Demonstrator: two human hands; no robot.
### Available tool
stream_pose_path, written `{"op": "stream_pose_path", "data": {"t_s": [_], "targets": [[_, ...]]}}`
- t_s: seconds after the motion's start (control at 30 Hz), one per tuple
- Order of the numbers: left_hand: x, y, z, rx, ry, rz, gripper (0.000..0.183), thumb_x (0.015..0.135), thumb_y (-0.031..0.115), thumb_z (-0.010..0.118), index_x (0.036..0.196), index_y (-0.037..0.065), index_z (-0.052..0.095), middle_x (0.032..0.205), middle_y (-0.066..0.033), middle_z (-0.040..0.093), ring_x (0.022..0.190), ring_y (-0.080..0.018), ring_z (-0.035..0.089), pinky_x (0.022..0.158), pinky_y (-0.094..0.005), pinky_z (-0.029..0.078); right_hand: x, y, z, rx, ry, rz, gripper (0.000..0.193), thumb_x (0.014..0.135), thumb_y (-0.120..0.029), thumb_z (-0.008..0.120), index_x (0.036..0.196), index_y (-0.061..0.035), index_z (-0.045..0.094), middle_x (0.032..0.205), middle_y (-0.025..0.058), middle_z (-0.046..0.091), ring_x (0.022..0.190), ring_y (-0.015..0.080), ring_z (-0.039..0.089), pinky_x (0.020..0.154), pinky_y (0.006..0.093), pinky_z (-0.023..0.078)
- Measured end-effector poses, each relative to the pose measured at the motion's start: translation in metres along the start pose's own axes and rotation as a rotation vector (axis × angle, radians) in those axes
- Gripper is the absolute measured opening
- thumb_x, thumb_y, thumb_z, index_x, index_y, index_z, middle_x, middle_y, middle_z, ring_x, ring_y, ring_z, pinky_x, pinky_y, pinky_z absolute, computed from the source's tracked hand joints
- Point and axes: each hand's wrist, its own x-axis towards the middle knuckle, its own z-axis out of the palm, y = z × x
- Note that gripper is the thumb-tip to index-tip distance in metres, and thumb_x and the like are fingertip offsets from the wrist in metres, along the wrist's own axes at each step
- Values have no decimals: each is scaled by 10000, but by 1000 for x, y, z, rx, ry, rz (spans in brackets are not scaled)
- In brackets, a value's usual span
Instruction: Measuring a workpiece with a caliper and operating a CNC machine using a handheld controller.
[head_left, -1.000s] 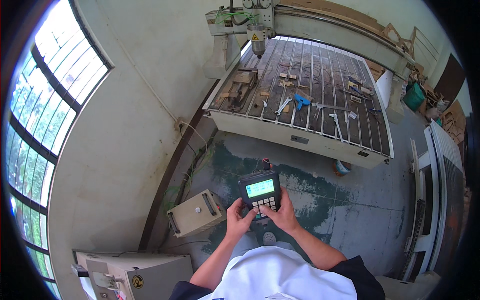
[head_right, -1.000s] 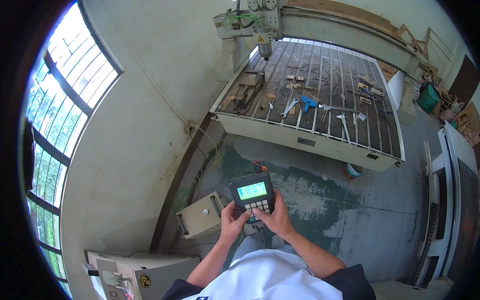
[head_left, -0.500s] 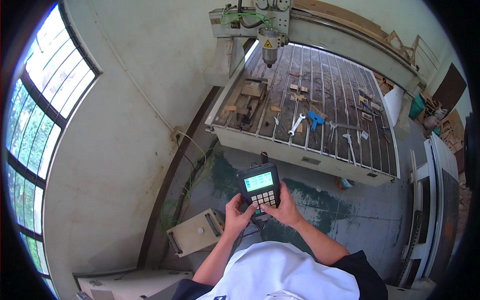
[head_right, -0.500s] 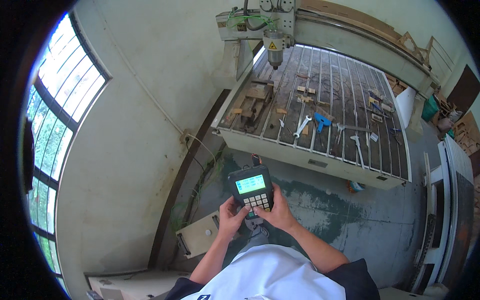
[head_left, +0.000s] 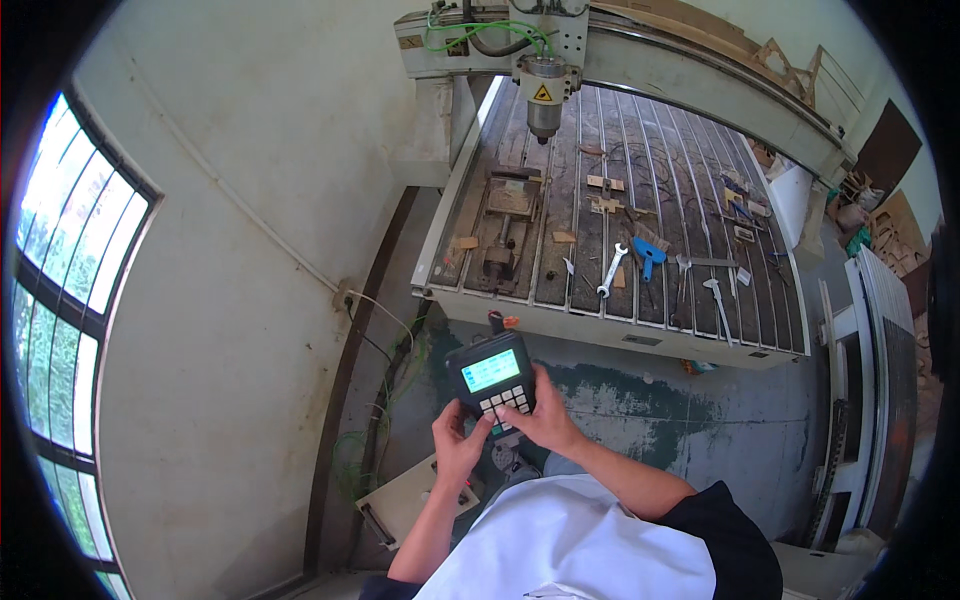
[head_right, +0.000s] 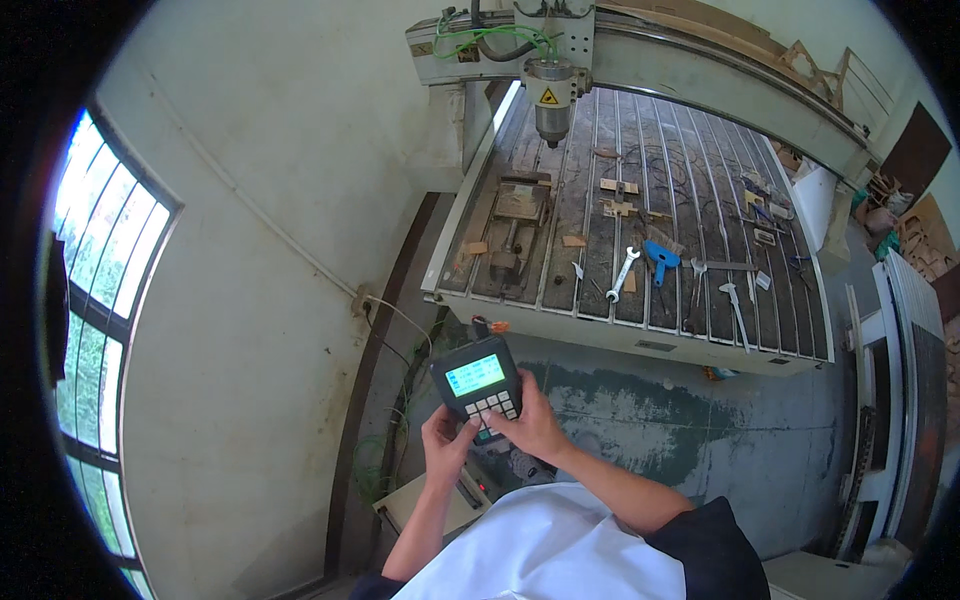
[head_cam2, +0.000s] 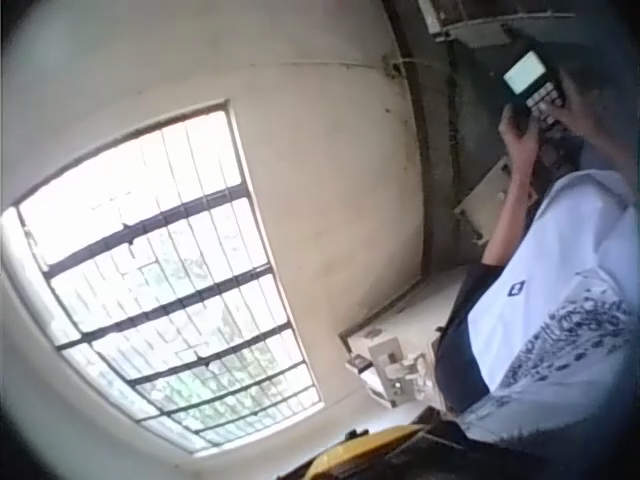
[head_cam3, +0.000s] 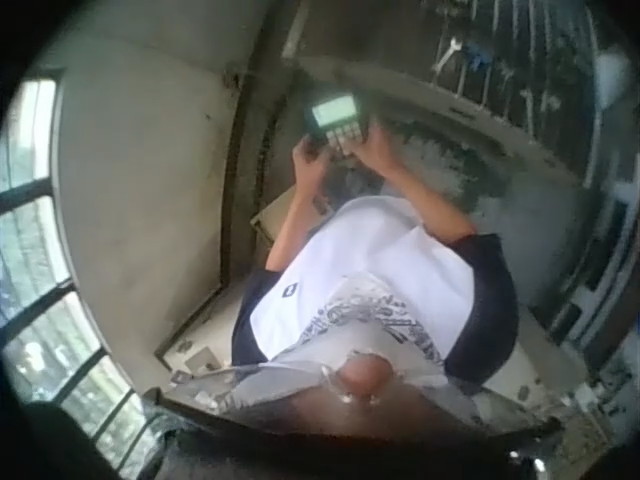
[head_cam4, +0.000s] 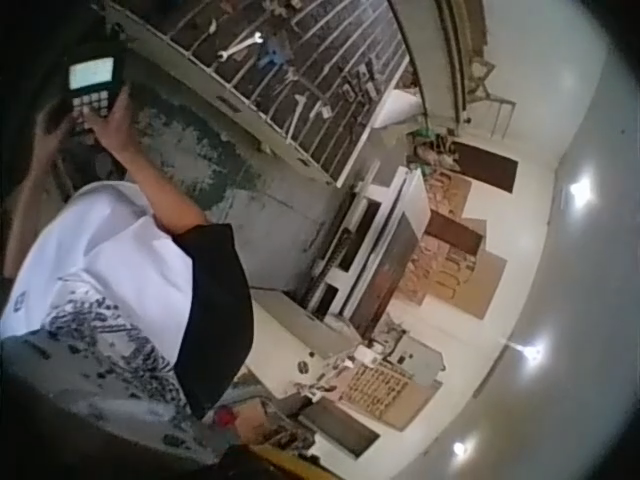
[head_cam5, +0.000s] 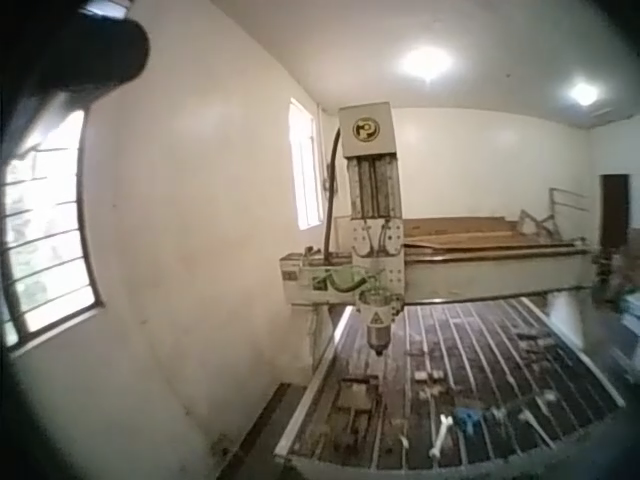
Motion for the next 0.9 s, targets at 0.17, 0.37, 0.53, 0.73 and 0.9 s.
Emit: {"op": "stream_pose_path", "data": {"t_s": [0.17, 0.37, 0.53, 0.73, 0.9], "targets": [[22, -15, -8, 46, 33, -43, 197, 772, 31, 693, 935, -28, 600, 856, -54, 622, 810, -110, 548, 749, -266, 430, 25, 27, 13, -26, -2, -68, 680, 749, -185, 751, 1240, 60, 350, 987, 211, 626, 910, 279, 650, 778, 370, 509], [63, -29, 1, 81, 36, -139, 189, 771, 46, 698, 913, -27, 598, 829, -55, 622, 789, -113, 550, 728, -269, 432, 59, 45, 9, 60, 25, 10, 664, 762, -183, 743, 1234, 66, 347, 1007, 192, 615, 939, 239, 626, 815, 351, 497], [101, -29, 24, 73, 57, -85, 202, 765, 58, 711, 904, -29, 593, 815, -57, 617, 771, -111, 538, 716, -266, 432, 96, 48, -13, 69, 2, 68, 664, 766, -181, 740, 1240, 58, 342, 1013, 183, 607, 943, 229, 614, 822, 348, 492], [142, -34, 43, 120, 19, -142, 204, 768, 51, 707, 917, -31, 595, 831, -60, 627, 775, -118, 552, 721, -276, 439, 133, 66, -35, 49, 7, 88, 672, 765, -195, 740, 1240, 54, 336, 1008, 199, 603, 931, 251, 618, 812, 365, 492], [167, -31, 57, 123, -15, -164, 217, 768, 44, 705, 936, -40, 595, 858, -74, 639, 794, -124, 567, 733, -275, 446, 151, 76, -47, 32, 36, 94, 670, 762, -202, 740, 1234, 53, 338, 994, 204, 607, 919, 269, 625, 796, 368, 492]]}}
